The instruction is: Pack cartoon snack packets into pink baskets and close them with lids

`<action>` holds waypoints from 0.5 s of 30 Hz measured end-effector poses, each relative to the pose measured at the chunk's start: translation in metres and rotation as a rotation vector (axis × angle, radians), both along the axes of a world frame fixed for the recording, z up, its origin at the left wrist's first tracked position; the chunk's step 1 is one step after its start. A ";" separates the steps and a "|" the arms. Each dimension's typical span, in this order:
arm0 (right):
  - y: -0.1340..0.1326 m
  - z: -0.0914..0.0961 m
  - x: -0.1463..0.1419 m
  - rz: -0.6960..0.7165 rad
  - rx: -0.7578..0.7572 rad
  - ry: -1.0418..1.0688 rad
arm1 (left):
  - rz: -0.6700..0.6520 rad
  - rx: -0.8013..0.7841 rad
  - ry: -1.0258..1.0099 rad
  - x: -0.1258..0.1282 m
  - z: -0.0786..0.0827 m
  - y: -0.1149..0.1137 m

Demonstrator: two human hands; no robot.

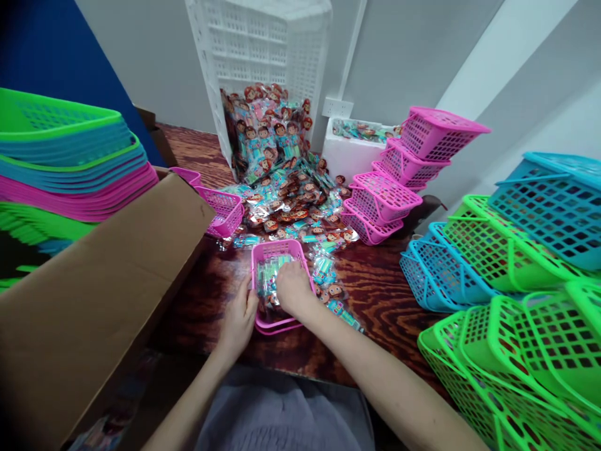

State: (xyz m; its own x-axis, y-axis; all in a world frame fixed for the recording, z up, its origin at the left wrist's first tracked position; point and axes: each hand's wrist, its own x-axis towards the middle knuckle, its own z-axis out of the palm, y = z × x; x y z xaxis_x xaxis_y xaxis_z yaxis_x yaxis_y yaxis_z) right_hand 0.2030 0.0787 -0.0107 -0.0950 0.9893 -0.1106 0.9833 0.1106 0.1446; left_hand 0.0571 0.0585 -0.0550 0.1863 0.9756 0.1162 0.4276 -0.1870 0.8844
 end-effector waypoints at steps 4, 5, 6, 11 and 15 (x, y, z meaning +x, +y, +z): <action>-0.001 0.001 -0.013 0.039 0.050 0.063 | 0.025 0.004 0.003 0.002 0.000 -0.001; -0.002 0.002 -0.016 0.069 0.056 0.104 | 0.028 0.002 0.008 0.003 0.000 -0.001; -0.002 0.002 -0.017 0.101 0.056 0.154 | 0.029 0.004 0.009 0.003 -0.001 -0.001; -0.001 0.010 -0.007 0.170 -0.032 0.352 | 0.036 0.003 -0.004 0.001 -0.003 -0.001; -0.007 0.011 -0.004 0.133 -0.059 0.244 | 0.026 -0.005 -0.030 0.002 -0.006 -0.002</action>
